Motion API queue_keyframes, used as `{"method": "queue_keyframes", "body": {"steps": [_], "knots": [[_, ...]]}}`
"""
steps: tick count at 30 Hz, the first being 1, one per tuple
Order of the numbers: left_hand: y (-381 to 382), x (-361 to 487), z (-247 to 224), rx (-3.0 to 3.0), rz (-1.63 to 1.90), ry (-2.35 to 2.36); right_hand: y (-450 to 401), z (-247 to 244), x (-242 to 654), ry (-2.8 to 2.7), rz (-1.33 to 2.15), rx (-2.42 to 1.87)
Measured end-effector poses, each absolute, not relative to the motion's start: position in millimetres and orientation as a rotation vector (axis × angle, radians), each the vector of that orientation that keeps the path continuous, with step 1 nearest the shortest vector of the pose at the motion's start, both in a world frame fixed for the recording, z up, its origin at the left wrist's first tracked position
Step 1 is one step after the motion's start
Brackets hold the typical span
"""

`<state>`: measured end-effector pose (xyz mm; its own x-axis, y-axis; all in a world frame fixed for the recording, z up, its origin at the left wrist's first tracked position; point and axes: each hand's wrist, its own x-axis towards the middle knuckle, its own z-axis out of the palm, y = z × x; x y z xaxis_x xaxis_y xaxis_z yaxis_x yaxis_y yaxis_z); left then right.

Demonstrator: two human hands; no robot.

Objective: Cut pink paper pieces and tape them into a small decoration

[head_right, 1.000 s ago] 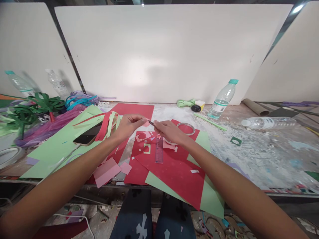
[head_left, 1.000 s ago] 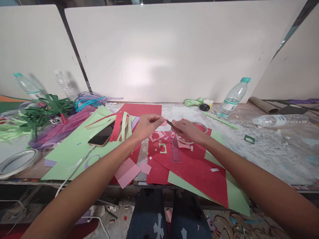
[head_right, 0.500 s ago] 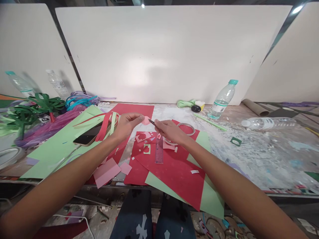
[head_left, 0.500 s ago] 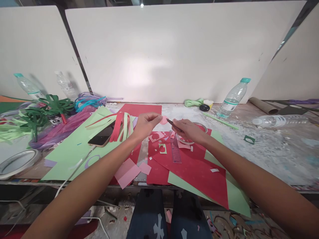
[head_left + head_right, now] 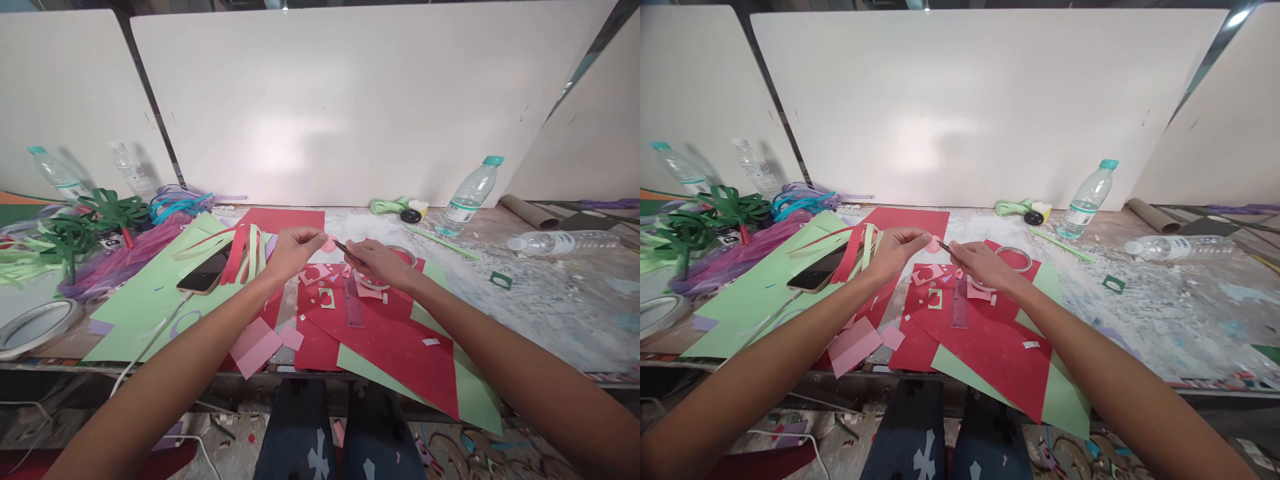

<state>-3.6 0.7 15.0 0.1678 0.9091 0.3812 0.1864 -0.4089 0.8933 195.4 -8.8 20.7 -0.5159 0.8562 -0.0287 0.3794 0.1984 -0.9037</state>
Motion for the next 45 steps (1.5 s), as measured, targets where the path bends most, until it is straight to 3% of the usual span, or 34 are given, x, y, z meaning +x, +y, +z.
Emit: {"method": "queue_keyframes", "body": {"steps": [45], "knots": [[3.0,-7.3,13.5,1.778,1.217,0.968,-11.0,20.7,194.4,-1.963,1.278,-1.143]]}}
